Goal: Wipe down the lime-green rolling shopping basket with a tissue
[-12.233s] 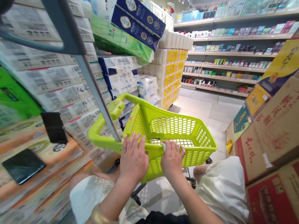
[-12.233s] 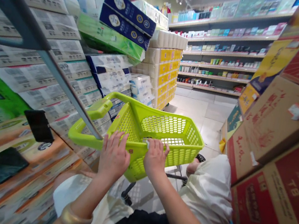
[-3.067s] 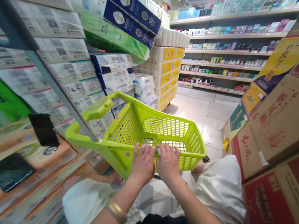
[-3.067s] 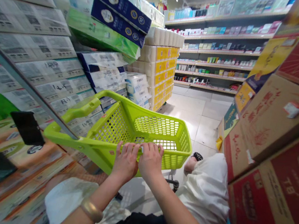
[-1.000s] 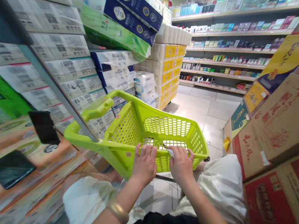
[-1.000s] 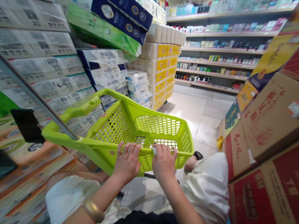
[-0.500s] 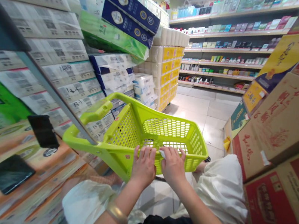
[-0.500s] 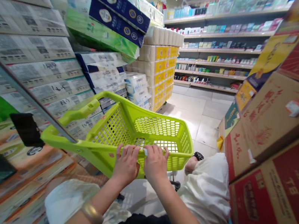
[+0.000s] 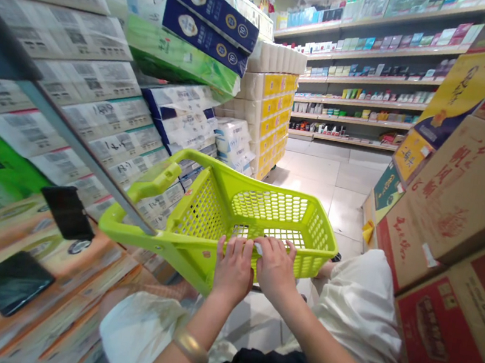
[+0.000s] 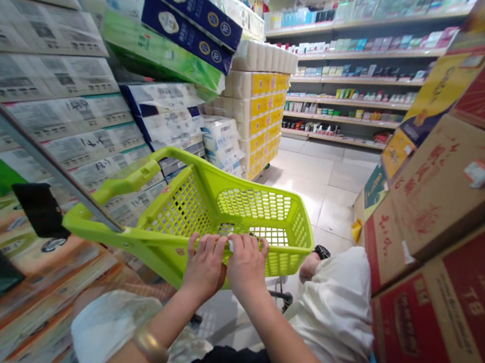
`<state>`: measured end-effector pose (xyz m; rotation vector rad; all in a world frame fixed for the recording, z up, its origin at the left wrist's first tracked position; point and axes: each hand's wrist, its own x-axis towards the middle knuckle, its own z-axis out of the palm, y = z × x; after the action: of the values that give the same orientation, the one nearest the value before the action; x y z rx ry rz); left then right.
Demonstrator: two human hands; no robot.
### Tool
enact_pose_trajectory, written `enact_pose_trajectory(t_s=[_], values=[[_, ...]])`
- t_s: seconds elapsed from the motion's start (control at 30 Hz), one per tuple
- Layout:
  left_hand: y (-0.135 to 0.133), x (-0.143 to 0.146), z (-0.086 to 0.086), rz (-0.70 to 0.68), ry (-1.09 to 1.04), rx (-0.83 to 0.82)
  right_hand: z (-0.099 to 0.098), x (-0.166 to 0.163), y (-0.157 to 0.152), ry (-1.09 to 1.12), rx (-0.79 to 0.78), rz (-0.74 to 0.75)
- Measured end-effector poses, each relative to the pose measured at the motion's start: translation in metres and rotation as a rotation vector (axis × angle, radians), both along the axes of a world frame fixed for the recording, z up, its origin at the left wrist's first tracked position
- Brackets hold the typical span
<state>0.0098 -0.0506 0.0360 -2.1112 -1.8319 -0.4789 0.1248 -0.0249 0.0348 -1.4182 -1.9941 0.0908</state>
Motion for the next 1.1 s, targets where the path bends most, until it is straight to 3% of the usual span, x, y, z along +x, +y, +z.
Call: enact_pose_trajectory(t_s=[0.2, 0.5, 0.8, 1.1], values=[[0.004, -0.002, -0.007, -0.009, 0.009, -0.012, -0.008, 0.028, 0.004, 0.018, -0.02, -0.08], [0.0, 0.003, 0.0, 0.006, -0.004, 0.019, 0.0, -0.002, 0.001, 0.042, -0.02, 0.003], [0.005, -0.001, -0.01, -0.012, 0.018, 0.034, -0.013, 0.05, 0.008, 0.015, -0.037, -0.112], [0.004, -0.001, -0.007, -0.008, 0.022, 0.052, -0.001, -0.001, 0.0, 0.028, -0.009, -0.003]])
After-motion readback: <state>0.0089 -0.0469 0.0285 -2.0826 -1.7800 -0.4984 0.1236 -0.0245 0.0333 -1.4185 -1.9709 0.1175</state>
